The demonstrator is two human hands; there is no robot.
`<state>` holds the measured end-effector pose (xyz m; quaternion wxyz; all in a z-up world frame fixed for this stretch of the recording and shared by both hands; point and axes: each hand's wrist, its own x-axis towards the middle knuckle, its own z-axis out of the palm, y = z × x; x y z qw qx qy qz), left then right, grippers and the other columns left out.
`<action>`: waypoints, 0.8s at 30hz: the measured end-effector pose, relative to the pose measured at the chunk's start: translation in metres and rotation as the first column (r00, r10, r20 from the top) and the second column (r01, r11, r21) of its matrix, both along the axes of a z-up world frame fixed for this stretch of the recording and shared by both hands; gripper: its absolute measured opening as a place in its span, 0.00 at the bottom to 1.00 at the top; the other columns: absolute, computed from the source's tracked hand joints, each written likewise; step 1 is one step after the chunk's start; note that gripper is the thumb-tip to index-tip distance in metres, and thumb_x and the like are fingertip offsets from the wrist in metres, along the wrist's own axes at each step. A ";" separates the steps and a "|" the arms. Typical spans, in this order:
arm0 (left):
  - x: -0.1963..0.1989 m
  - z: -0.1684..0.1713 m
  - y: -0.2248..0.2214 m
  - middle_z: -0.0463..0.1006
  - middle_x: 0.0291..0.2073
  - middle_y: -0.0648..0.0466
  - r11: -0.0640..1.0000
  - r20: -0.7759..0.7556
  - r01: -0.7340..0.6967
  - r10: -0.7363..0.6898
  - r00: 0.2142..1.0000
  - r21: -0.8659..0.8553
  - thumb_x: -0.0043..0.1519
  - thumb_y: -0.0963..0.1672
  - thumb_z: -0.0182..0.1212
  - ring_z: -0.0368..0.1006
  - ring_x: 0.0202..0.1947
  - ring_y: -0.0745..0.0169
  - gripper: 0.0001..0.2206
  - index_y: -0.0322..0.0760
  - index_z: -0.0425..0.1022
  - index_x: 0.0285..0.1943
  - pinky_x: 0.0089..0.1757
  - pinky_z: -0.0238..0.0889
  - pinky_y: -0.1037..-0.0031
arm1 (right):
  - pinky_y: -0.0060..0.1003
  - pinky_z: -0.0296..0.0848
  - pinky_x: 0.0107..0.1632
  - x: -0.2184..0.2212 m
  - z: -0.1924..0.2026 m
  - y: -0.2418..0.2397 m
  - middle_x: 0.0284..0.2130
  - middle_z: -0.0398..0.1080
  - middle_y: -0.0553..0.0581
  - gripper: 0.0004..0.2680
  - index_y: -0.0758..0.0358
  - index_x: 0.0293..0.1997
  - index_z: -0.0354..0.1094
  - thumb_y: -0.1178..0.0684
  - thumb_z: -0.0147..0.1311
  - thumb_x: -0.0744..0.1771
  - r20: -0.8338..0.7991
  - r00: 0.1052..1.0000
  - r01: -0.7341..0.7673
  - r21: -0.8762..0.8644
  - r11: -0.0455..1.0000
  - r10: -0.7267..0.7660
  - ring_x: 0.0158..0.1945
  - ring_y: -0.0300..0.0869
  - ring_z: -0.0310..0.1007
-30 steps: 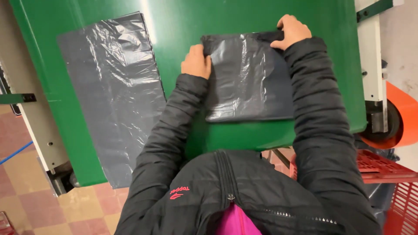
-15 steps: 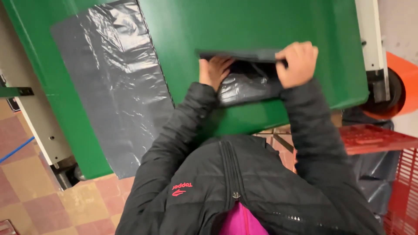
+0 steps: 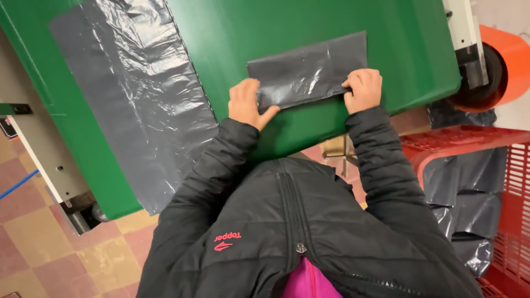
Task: Folding grey plastic sheets on a conveyor belt and placing them into a crate.
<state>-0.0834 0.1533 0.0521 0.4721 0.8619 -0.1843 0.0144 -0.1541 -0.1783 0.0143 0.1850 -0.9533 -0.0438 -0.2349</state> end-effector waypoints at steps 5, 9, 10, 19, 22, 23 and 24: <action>-0.005 -0.035 -0.010 0.72 0.45 0.54 0.838 0.431 0.104 -0.377 0.820 0.535 0.54 0.50 0.70 0.68 0.49 0.52 0.19 0.42 0.72 0.50 0.40 0.61 0.62 | 0.49 0.66 0.59 0.002 0.024 0.024 0.47 0.69 0.59 0.08 0.61 0.40 0.68 0.64 0.55 0.60 -0.061 0.998 -0.029 -0.059 0.998 0.025 0.57 0.56 0.66; 0.003 -0.056 -0.031 0.74 0.34 0.60 0.686 0.346 0.241 -0.600 0.721 0.687 0.59 0.47 0.65 0.71 0.42 0.58 0.05 0.47 0.76 0.37 0.36 0.60 0.64 | 0.51 0.66 0.64 0.003 0.067 0.088 0.49 0.69 0.65 0.12 0.71 0.47 0.70 0.64 0.55 0.60 -0.180 0.908 -0.383 0.012 0.924 0.379 0.60 0.59 0.67; 0.006 -0.046 -0.040 0.74 0.34 0.60 0.687 0.348 0.242 -0.601 0.719 0.685 0.59 0.47 0.65 0.71 0.42 0.58 0.05 0.47 0.76 0.37 0.36 0.60 0.64 | 0.51 0.66 0.64 -0.007 0.049 0.090 0.49 0.69 0.65 0.12 0.71 0.47 0.70 0.64 0.55 0.60 -0.181 0.909 -0.380 0.010 0.925 0.376 0.60 0.59 0.67; 0.102 -0.095 -0.116 0.82 0.37 0.50 0.722 -0.576 0.627 -0.656 0.487 -0.293 0.65 0.55 0.48 0.79 0.41 0.52 0.22 0.38 0.81 0.39 0.41 0.68 0.66 | 0.44 0.67 0.68 -0.071 -0.102 0.036 0.56 0.76 0.60 0.13 0.63 0.61 0.69 0.67 0.45 0.70 -0.212 0.941 -0.062 0.659 0.749 0.264 0.66 0.54 0.72; 0.110 -0.130 -0.123 0.85 0.37 0.51 0.845 -0.725 0.410 -0.517 0.455 -0.345 0.68 0.58 0.41 0.80 0.41 0.53 0.27 0.39 0.81 0.40 0.43 0.67 0.65 | 0.40 0.69 0.59 -0.061 -0.138 0.004 0.50 0.71 0.55 0.10 0.62 0.62 0.68 0.63 0.49 0.74 -0.183 0.976 0.143 0.948 0.286 0.120 0.52 0.42 0.69; 0.107 -0.115 -0.123 0.84 0.35 0.48 0.869 -0.585 0.452 -0.478 0.655 -0.203 0.68 0.56 0.46 0.79 0.39 0.49 0.23 0.37 0.79 0.40 0.42 0.67 0.63 | 0.39 0.67 0.49 -0.051 -0.132 -0.002 0.47 0.69 0.53 0.08 0.61 0.64 0.66 0.61 0.47 0.76 -0.256 0.960 0.253 0.967 0.040 0.115 0.44 0.41 0.66; 0.104 -0.101 -0.122 0.82 0.34 0.45 0.890 -0.397 0.452 -0.435 0.808 -0.055 0.68 0.55 0.51 0.78 0.37 0.45 0.21 0.36 0.77 0.39 0.41 0.67 0.60 | 0.38 0.65 0.40 -0.042 -0.126 -0.007 0.45 0.67 0.51 0.07 0.61 0.65 0.63 0.58 0.46 0.77 -0.325 0.936 0.347 0.915 -0.207 0.133 0.37 0.40 0.62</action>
